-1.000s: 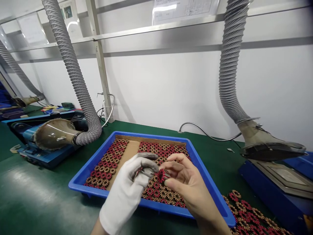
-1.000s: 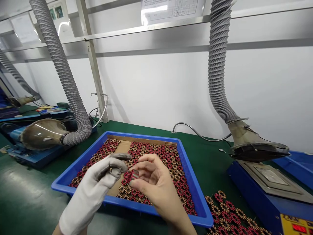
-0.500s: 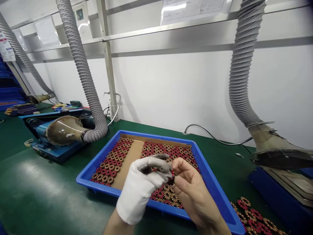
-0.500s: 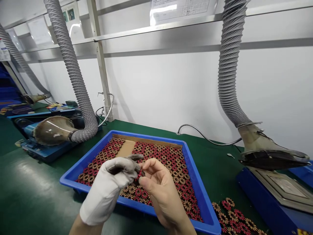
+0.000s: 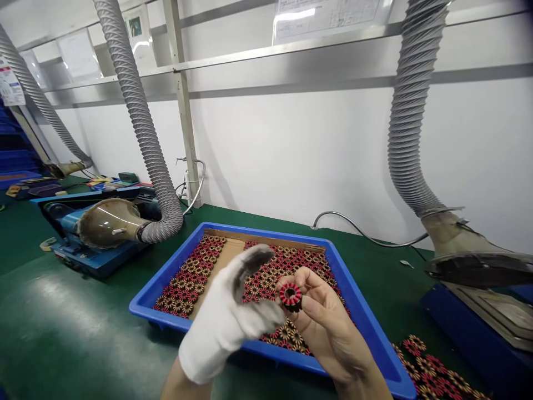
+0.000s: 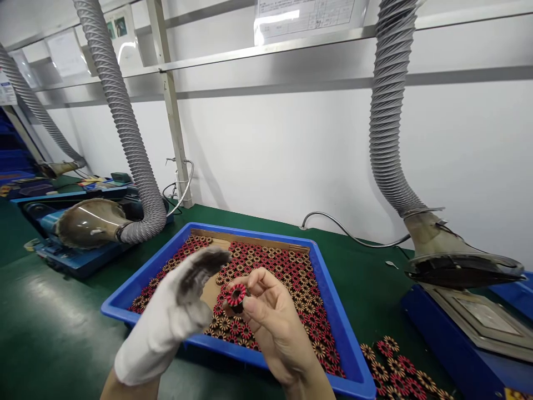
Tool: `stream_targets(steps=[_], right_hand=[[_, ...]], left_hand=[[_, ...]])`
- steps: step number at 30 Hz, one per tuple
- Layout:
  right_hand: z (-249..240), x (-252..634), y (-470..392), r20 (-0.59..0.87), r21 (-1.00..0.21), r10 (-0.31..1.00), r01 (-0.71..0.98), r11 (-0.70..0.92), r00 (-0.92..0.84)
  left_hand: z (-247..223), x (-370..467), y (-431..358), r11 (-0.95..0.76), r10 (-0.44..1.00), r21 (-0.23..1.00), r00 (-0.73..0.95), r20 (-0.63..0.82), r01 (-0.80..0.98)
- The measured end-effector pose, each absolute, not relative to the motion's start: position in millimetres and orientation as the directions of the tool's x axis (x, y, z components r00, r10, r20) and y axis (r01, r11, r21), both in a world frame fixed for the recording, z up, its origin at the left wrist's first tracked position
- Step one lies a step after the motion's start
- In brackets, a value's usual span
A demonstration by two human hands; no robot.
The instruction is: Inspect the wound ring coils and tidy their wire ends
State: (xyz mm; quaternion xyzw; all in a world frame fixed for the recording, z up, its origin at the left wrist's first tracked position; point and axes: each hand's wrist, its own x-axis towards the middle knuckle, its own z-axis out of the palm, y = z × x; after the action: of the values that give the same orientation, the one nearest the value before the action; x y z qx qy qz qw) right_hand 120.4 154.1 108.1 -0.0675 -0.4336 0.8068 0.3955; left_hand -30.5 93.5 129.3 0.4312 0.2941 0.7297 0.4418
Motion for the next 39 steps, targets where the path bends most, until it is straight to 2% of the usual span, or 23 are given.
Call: stream_targets(steps=[2, 4, 7, 9, 10, 12, 16, 21, 24, 27, 32, 39], right_hand=[[107.0, 118.2, 153.5, 0.224, -0.746, 0.717, -0.59, -0.31, -0.66], [105.8, 115.8, 152.7, 0.21, -0.738, 0.73, -0.595, -0.317, -0.65], [105.3, 117.1, 154.5, 0.22, -0.779, 0.699, -0.554, -0.294, -0.68], [106.4, 123.0, 158.9, 0.249, -0.848, 0.687, -0.497, -0.186, -0.683], [107.4, 127.1, 161.7, 0.269, -0.871, 0.698, -0.477, -0.117, -0.663], [110.2, 135.6, 167.4, 0.332, -0.867, 0.748, -0.499, 0.001, -0.575], [115.7, 147.2, 172.6, 0.424, -0.771, 0.808, -0.631, 0.086, -0.409], [117.0, 150.8, 169.4, 0.435, -0.763, 0.79, -0.643, 0.069, -0.431], [117.3, 149.9, 167.7, 0.453, -0.765, 0.774, -0.639, 0.083, -0.442], [118.3, 148.0, 166.0, 0.445, -0.774, 0.768, -0.629, 0.071, -0.46], [120.1, 148.4, 163.0, 0.427, -0.788, 0.759, -0.613, 0.047, -0.491], [122.5, 152.5, 161.0, 0.441, -0.782, 0.744, -0.622, 0.043, -0.502]], left_hand=[[130.6, -24.8, 90.2, -0.305, 0.952, 0.908, -0.088, 0.292, -0.287], [132.5, -19.0, 88.7, -0.289, 0.957, 0.952, -0.071, 0.283, -0.101], [131.6, -21.0, 91.9, -0.393, 0.903, 0.907, -0.122, 0.412, 0.154], [125.6, -33.3, 98.7, -0.383, 0.861, 0.862, -0.21, 0.464, 0.332], [120.8, -42.4, 103.9, -0.329, 0.833, 0.841, -0.287, 0.473, 0.43], [107.9, -64.3, 117.2, -0.086, 0.817, 0.788, -0.41, 0.406, 0.61], [72.6, -103.2, 148.8, 0.221, 0.828, 0.652, -0.493, 0.267, 0.725], [26.3, -119.2, 177.6, 0.433, 0.887, 0.407, -0.46, -0.035, 0.804], [9.5, -122.0, 186.9, 0.466, 0.885, 0.307, -0.427, -0.187, 0.83], [1.7, -125.0, 190.8, 0.456, 0.882, 0.272, -0.389, -0.265, 0.847], [-5.9, -129.2, 187.2, 0.414, 0.895, 0.297, -0.325, -0.305, 0.86], [-7.2, -131.3, 176.9, 0.403, 0.897, 0.248, -0.326, -0.3, 0.881]])
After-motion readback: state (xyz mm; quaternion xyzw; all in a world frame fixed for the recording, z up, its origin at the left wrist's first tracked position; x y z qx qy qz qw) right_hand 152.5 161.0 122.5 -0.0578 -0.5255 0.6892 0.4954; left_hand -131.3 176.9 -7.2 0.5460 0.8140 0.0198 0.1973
